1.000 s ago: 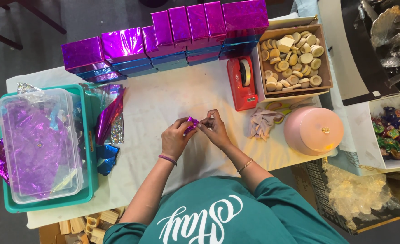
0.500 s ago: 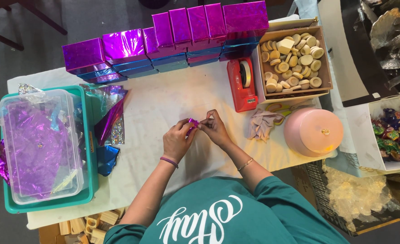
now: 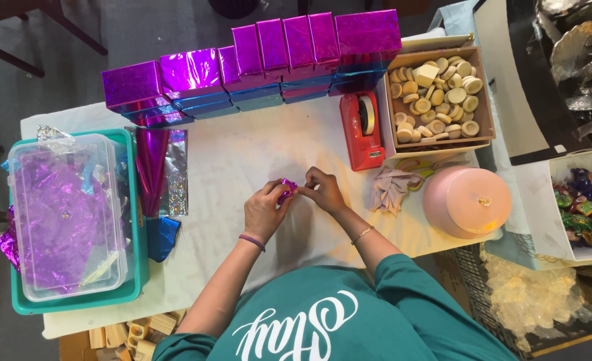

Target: The person places a small wooden object onto a sheet of shiny purple wrapping paper. They fold the paper around the object to form a small package and secure it with clear tape from a red dispenser. The person then folds the edges and corners of the wrapped item to create a neat, finished package.

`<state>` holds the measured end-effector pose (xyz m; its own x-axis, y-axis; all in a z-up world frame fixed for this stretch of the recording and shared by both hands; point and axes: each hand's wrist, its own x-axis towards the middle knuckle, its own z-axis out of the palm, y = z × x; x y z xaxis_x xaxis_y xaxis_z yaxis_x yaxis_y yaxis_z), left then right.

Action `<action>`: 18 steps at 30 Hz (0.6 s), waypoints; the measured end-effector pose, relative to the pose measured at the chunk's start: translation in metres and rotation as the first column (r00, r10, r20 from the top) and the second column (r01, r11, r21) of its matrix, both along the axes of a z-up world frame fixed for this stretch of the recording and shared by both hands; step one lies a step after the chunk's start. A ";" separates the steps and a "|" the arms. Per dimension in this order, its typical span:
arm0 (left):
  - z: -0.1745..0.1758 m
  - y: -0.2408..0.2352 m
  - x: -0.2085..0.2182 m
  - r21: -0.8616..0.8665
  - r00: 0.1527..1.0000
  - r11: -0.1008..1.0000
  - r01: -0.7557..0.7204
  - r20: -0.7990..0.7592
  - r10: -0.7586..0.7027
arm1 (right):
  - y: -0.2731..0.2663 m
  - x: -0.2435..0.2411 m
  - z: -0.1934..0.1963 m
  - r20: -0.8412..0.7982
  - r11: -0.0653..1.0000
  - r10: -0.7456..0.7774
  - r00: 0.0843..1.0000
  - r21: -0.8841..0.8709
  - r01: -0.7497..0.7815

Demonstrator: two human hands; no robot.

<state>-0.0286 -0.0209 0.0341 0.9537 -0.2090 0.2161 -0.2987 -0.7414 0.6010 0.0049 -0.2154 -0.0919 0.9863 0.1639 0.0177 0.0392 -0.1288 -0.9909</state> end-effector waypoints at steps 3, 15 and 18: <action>-0.007 0.001 0.000 -0.002 1.000 1.000 0.000 -0.008 0.000 | -0.004 -0.001 0.004 0.007 0.984 0.026 1.000 -0.179 -0.024; -0.031 -0.006 -0.007 0.142 0.993 0.989 -0.036 -0.109 0.052 | -0.030 -0.035 -0.038 -0.103 0.992 -0.066 0.992 -0.111 0.054; -0.014 -0.009 -0.003 0.007 0.971 0.990 -0.143 -0.190 0.142 | -0.034 -0.043 -0.054 -0.240 0.999 0.000 0.971 0.048 0.012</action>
<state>-0.0312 -0.0300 0.0200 0.9973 -0.0670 0.0293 -0.0702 -0.7641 0.6412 -0.0383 -0.2499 -0.1455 0.9637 0.1627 -0.2117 -0.2010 -0.0796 -0.9763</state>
